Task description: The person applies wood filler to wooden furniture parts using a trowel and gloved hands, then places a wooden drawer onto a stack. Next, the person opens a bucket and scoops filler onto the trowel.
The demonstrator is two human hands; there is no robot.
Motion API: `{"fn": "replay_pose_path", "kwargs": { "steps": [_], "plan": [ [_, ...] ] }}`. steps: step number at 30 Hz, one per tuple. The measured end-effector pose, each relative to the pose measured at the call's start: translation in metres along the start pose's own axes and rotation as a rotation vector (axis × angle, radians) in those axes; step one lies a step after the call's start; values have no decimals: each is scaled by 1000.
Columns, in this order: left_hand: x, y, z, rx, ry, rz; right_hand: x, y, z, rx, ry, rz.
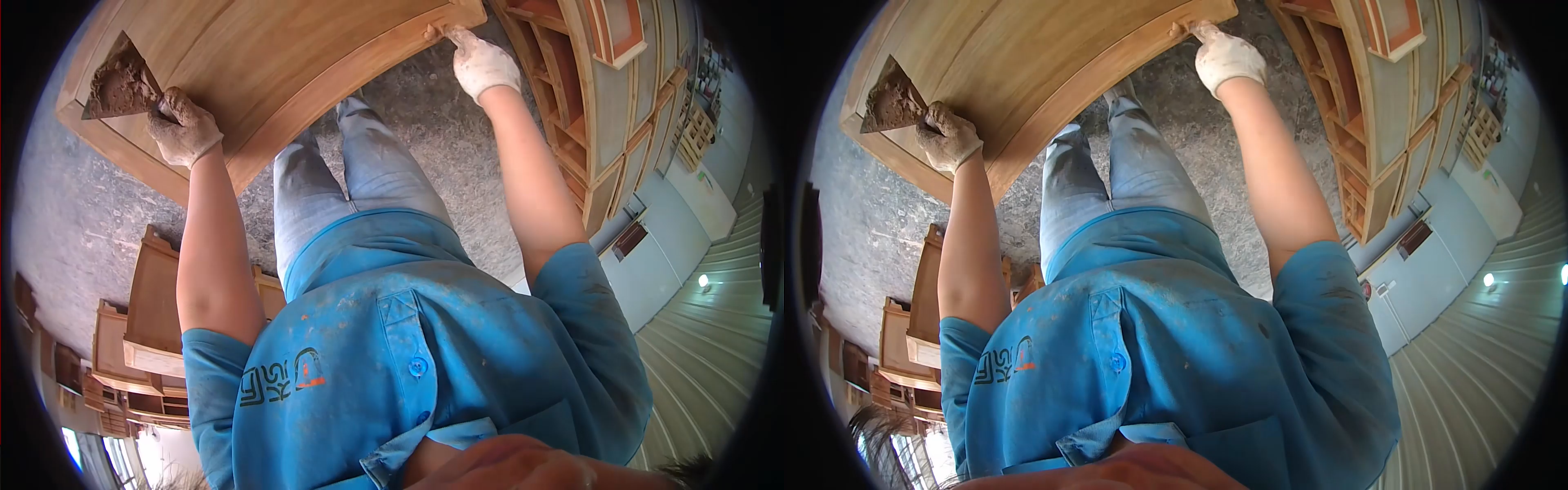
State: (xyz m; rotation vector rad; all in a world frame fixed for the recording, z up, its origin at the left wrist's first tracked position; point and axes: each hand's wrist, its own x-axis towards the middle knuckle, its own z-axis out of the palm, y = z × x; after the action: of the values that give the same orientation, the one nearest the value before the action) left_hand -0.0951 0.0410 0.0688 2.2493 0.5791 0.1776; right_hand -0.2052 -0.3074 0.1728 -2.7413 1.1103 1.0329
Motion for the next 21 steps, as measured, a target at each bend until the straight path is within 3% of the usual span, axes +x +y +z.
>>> {"fn": "replay_pose_path", "kwargs": {
  "steps": [5, 7, 10, 12, 15, 17, 21],
  "plan": [
    [2, -9, -1, 14, 7, 66, 17, 38, 5, 185, 128, -175],
    [1, -6, -3, 17, 12, 69, 27, 35, 5, 127, 119, -105],
    [-2, 2, -4, 13, 25, 86, 0, 0, 10, 217, 48, -122],
    [-3, -1, -7, 21, 15, 66, -30, -24, 18, 99, 60, -224],
    [1, -1, -3, 32, -8, 18, -26, -10, 12, 240, -62, -166],
    [0, 2, -3, 27, -13, 10, -11, 11, 5, 307, 86, -113],
    [-4, 3, -6, 33, -31, -8, 27, 14, -28, 561, 18, 59]
  ]
}}
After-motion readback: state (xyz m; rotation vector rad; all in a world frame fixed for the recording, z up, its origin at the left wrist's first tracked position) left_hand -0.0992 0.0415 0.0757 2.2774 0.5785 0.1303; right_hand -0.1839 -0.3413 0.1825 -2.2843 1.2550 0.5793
